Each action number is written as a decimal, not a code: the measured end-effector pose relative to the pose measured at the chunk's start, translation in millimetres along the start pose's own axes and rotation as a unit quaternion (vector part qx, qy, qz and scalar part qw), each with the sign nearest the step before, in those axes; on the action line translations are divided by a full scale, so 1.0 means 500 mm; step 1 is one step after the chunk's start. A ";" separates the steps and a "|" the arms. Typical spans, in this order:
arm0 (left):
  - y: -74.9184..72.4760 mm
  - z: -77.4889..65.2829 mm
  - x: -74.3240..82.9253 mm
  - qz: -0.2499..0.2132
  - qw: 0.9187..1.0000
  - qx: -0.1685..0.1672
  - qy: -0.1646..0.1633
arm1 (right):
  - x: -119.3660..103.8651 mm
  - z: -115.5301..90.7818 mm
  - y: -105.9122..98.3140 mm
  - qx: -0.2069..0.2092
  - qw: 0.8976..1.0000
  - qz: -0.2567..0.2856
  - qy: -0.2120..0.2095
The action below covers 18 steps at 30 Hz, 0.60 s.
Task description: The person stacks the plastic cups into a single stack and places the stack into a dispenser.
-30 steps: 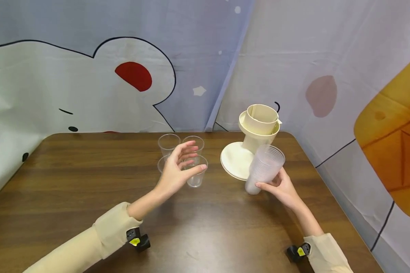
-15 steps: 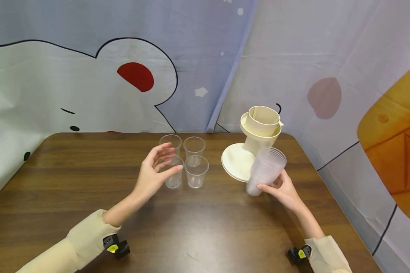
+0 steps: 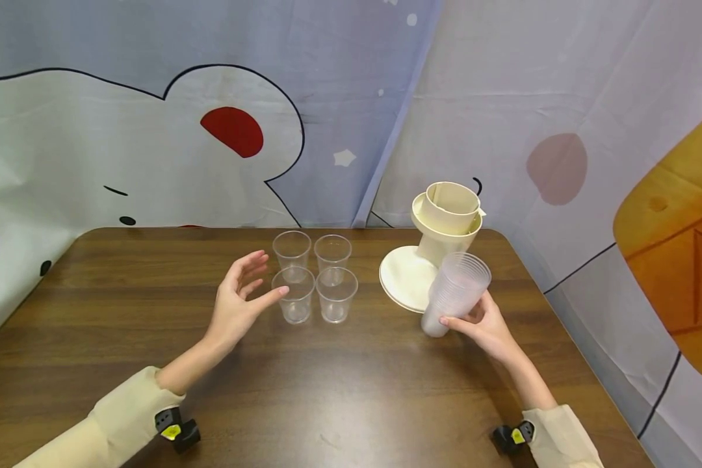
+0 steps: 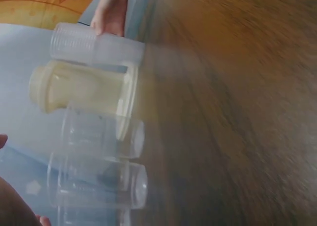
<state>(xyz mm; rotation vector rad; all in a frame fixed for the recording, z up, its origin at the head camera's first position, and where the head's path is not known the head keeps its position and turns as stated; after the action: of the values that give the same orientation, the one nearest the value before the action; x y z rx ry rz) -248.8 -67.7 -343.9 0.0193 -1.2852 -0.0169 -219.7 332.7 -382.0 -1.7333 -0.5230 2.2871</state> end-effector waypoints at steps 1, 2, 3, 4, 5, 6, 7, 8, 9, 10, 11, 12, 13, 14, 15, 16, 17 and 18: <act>-0.002 0.000 -0.005 0.001 1.000 -0.003 -0.006 | 0.000 0.000 0.000 0.000 1.000 0.001 0.000; -0.004 0.000 -0.011 0.003 1.000 -0.006 -0.012 | 0.001 0.000 0.000 0.000 1.000 0.001 -0.001; -0.005 0.000 -0.016 0.005 1.000 -0.009 -0.018 | 0.001 0.001 0.000 0.000 1.000 0.003 -0.001; -0.005 0.000 -0.021 0.007 1.000 -0.014 -0.023 | 0.001 0.000 0.000 -0.001 1.000 0.005 0.000; -0.006 0.001 -0.025 0.010 0.999 -0.018 -0.028 | 0.001 0.000 0.000 -0.001 1.000 0.005 0.000; -0.006 0.001 -0.029 0.013 0.999 -0.023 -0.034 | 0.001 0.000 0.000 -0.001 1.000 0.006 0.000; -0.005 0.001 -0.033 0.016 0.999 -0.028 -0.040 | 0.001 0.000 0.000 -0.001 1.000 0.007 0.001; -0.004 0.001 -0.037 0.019 0.998 -0.034 -0.046 | 0.000 0.000 0.001 -0.002 1.000 0.009 0.002; -0.003 0.001 -0.042 0.022 0.998 -0.040 -0.052 | 0.000 0.000 0.001 -0.002 1.000 0.011 0.002; -0.002 0.001 -0.046 0.024 0.997 -0.046 -0.059 | 0.000 0.000 0.001 -0.003 1.000 0.011 0.003; 0.000 0.001 -0.051 0.025 0.996 -0.051 -0.066 | -0.001 0.000 0.001 -0.003 1.000 0.010 0.003; 0.001 0.001 -0.055 0.026 0.995 -0.056 -0.074 | -0.001 0.000 0.001 -0.004 1.000 0.007 0.003; 0.003 0.001 -0.059 0.026 0.995 -0.059 -0.079 | -0.002 0.000 0.001 -0.004 1.000 0.004 0.003; 0.004 0.002 -0.063 0.026 0.994 -0.062 -0.083 | -0.002 0.000 0.001 -0.004 1.000 0.000 0.003; 0.006 0.003 -0.066 0.027 0.994 -0.065 -0.087 | -0.002 0.000 0.001 -0.004 1.000 -0.003 0.003; 0.007 0.004 -0.070 0.027 0.993 -0.067 -0.090 | -0.002 0.000 0.001 -0.003 1.000 -0.006 0.003; 0.008 0.005 -0.073 0.027 0.993 -0.070 -0.092 | -0.002 0.000 0.000 -0.003 1.000 -0.009 0.003; 0.010 0.006 -0.077 0.026 0.993 -0.071 -0.094 | -0.001 0.000 0.000 -0.003 1.000 -0.012 0.003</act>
<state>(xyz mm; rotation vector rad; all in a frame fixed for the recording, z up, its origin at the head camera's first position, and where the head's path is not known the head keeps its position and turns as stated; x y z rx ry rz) -262.2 -62.0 -379.7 -0.1417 -1.4692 -0.0664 -219.7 332.3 -381.4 -1.7278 -0.5456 2.2650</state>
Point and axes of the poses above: each hand's wrist, its own z-axis towards the middle knuckle, its own y-axis out of the palm, x = y × z, the point moved 9 cm from there along z, towards the middle knuckle, and after that the axes turned 8 degrees about -z, right-handed, at the moved point
